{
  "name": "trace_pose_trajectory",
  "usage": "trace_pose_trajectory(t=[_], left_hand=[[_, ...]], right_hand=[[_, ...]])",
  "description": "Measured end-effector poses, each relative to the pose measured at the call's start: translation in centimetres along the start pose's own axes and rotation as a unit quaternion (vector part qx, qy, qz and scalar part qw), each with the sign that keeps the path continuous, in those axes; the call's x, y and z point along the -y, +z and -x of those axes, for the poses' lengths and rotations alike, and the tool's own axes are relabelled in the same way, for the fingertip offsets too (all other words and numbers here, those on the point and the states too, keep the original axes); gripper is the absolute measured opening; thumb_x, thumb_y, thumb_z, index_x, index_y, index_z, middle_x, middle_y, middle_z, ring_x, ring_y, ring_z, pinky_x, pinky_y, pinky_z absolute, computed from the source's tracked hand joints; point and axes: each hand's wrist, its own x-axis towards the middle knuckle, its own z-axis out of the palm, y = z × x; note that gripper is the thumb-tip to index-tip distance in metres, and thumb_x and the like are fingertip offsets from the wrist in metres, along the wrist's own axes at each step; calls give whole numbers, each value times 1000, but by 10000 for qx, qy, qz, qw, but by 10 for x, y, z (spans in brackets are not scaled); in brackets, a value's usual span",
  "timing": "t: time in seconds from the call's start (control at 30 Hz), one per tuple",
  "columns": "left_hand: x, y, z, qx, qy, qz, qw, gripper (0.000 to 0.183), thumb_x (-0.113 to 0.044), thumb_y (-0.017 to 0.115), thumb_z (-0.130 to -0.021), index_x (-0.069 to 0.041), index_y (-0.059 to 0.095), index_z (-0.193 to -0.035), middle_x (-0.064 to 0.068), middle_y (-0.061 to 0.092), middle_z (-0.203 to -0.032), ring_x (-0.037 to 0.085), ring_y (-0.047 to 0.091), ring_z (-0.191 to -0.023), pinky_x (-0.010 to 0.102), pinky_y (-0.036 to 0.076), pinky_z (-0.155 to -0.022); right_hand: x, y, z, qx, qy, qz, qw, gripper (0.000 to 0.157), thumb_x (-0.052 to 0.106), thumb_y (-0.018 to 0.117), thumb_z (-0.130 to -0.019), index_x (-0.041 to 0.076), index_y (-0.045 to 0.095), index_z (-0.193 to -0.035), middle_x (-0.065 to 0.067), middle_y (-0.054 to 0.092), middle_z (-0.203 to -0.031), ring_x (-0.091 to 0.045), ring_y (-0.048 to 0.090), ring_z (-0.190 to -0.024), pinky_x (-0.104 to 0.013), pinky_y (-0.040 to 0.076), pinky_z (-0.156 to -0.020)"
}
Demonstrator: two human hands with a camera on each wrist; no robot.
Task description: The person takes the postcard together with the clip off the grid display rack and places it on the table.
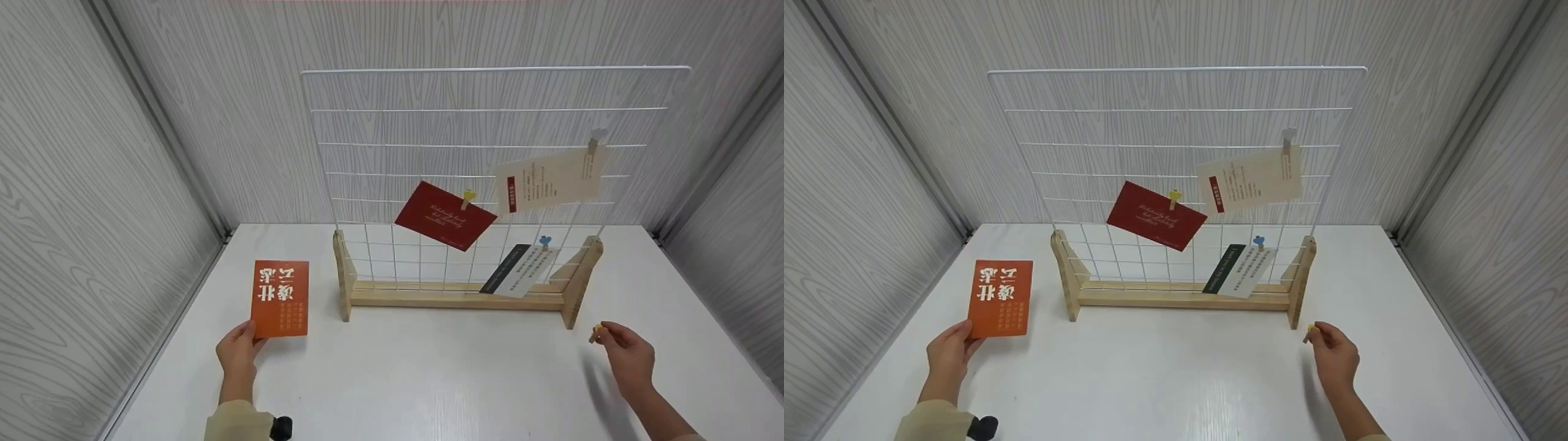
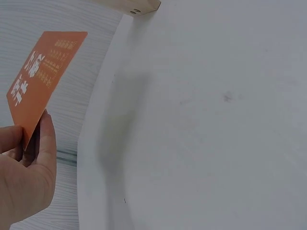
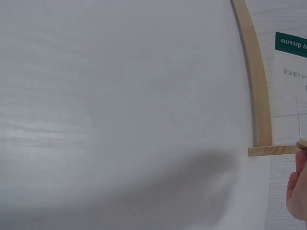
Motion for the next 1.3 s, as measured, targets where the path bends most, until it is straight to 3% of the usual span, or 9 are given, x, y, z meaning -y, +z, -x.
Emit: trace_pose_trajectory(t=[0.17, 0.4, 0.63, 0.8, 1.13, 1.3], left_hand=[[-1, -2, 4, -30, -22, -171, 9998, 52, -36, 52, -83, 0, 45, -121, 16, 45, -119, 24, 51, -101, 22, 46, -73], [-1, -3, 9, -4, 86, -267, 9996, 45, -29, 50, -87, 3, 45, -120, 19, 47, -115, 17, 57, -87, 23, 46, -72], [0, -5, 11, 8, 32, -297, 9996, 44, -26, 49, -89, 3, 44, -121, 19, 46, -117, 23, 53, -96, 23, 46, -73], [2, -7, 12, 5, 30, -259, 9997, 41, -23, 48, -89, 3, 44, -121, 18, 46, -117, 22, 53, -95, 23, 46, -72], [4, -9, 12, -117, -180, -51, 9998, 40, -18, 46, -90, 3, 40, -124, 19, 42, -122, 29, 47, -105, 25, 45, -75], [7, -10, 13, -9, -192, -86, 9998, 45, -22, 46, -90, 3, 37, -126, 20, 40, -124, 30, 45, -108, 26, 44, -77]], right_hand=[[-4, -3, 2, -96, 293, 389, 9988, 22, 16, 61, -80, 0, 62, -96, 2, 64, -79, -6, 60, -67, -14, 46, -59], [-3, -11, 6, -28, 639, 982, 9931, 26, 21, 59, -82, 1, 61, -98, 5, 63, -78, -2, 59, -67, -13, 45, -58], [3, -21, 7, 147, 902, 1323, 9870, 29, 21, 56, -84, -1, 59, -102, 3, 62, -80, 1, 58, -65, -12, 45, -58], [3, -30, 5, 327, 1266, 1524, 9796, 33, 24, 53, -85, -1, 57, -105, 0, 62, -85, 3, 55, -66, -12, 45, -58], [54, -48, 20, 278, 1849, 1366, 9728, 35, 19, 52, -84, -8, 53, -106, 0, 62, -78, 2, 53, -58, -16, 43, -48], [61, -51, 22, 284, 2053, 1581, 9654, 35, 17, 49, -85, -9, 52, -108, -8, 61, -83, 6, 49, -56, -18, 44, -48]])
